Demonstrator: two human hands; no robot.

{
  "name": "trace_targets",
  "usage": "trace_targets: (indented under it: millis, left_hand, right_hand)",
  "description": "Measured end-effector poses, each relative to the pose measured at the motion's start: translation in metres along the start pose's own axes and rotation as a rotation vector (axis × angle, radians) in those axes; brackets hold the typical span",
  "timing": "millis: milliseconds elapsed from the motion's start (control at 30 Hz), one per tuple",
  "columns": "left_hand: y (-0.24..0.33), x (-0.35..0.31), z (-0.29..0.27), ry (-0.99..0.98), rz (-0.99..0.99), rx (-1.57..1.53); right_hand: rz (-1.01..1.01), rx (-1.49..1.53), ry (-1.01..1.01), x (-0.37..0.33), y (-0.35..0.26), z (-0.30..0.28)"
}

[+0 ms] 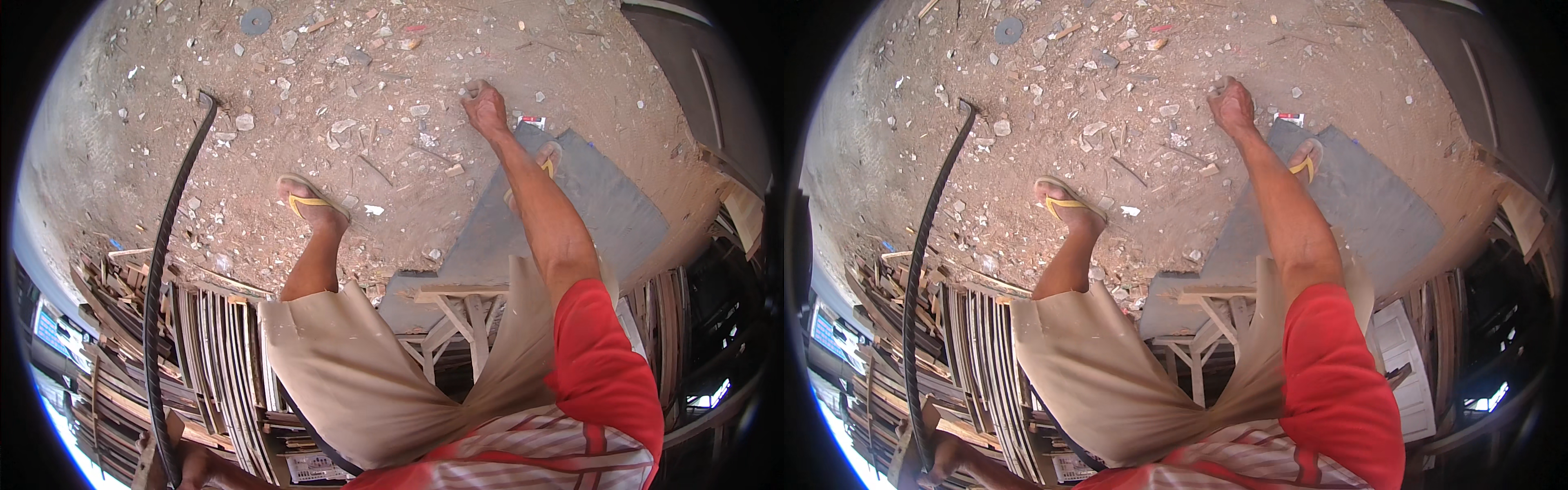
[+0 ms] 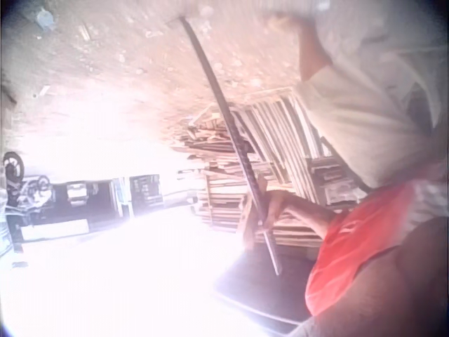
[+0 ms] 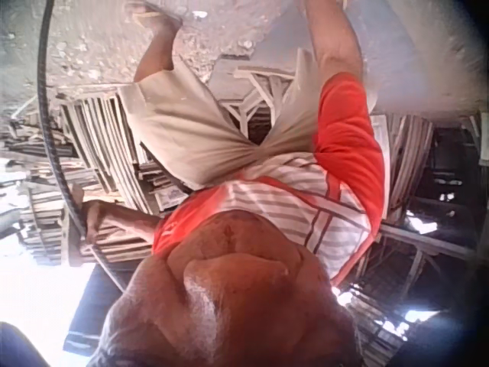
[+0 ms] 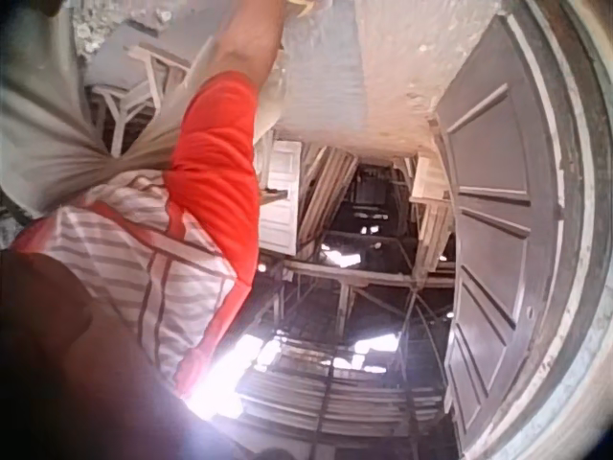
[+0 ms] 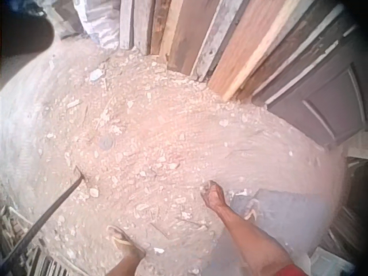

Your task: The person uses a small wooden block to scrape and chip material off a long steel rebar rod. They repeatedly rub the block along the rod's surface, occasionally repositioning the rod on a wooden workbench and picking up debris from the floor.

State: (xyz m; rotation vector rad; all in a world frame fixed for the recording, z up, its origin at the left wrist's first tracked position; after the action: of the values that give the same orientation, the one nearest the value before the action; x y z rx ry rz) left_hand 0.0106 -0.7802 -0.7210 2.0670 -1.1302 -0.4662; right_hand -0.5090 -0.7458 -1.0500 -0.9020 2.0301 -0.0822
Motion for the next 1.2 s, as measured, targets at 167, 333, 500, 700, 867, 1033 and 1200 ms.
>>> trace_targets:
  millis: [167,333,500,700,867,1033,1200]
  left_hand:
    - [-0.156,-0.135,0.214,-0.202,-0.903,-0.423]
    - [-0.177,-0.153,0.251,-0.213,-1.035,-0.510]
    - [-0.186,-0.164,0.256,-0.219,-1.048,-0.513]
    - [-0.174,-0.182,0.263,-0.438,-1.140,-0.611]
    - [-0.195,-0.185,0.263,-0.349,-1.114,-0.557]
    - [-0.187,-0.196,0.270,-0.360,-1.120,-0.522]
    - [-0.182,-0.202,0.280,-0.337,-1.093,-0.515]
  right_hand:
    - [0.103,-0.056,0.376,0.065,0.030,-0.092]
    - [0.023,-0.008,0.475,0.112,0.034,-0.106]
    - [0.251,0.168,0.370,0.130,0.026,-0.077]
    - [0.230,0.217,0.401,0.121,0.061,-0.073]
    - [0.159,0.188,0.420,0.086,0.104,-0.119]
    - [0.213,0.077,0.602,0.089,0.222,-0.186]
    - [0.174,-0.082,0.695,0.089,0.306,-0.244]
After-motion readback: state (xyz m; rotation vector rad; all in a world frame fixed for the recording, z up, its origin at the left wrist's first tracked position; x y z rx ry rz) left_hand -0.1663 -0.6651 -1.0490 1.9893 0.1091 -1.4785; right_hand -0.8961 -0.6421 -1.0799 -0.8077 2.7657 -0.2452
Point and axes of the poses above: each hand's wrist, its own x-axis towards the middle knuckle, its own z-axis out of the palm, y = z × x, the point moved 3 cm from there along x, towards the middle knuckle, and after that the axes turned 5 degrees about -y, right-handed, at the moved point
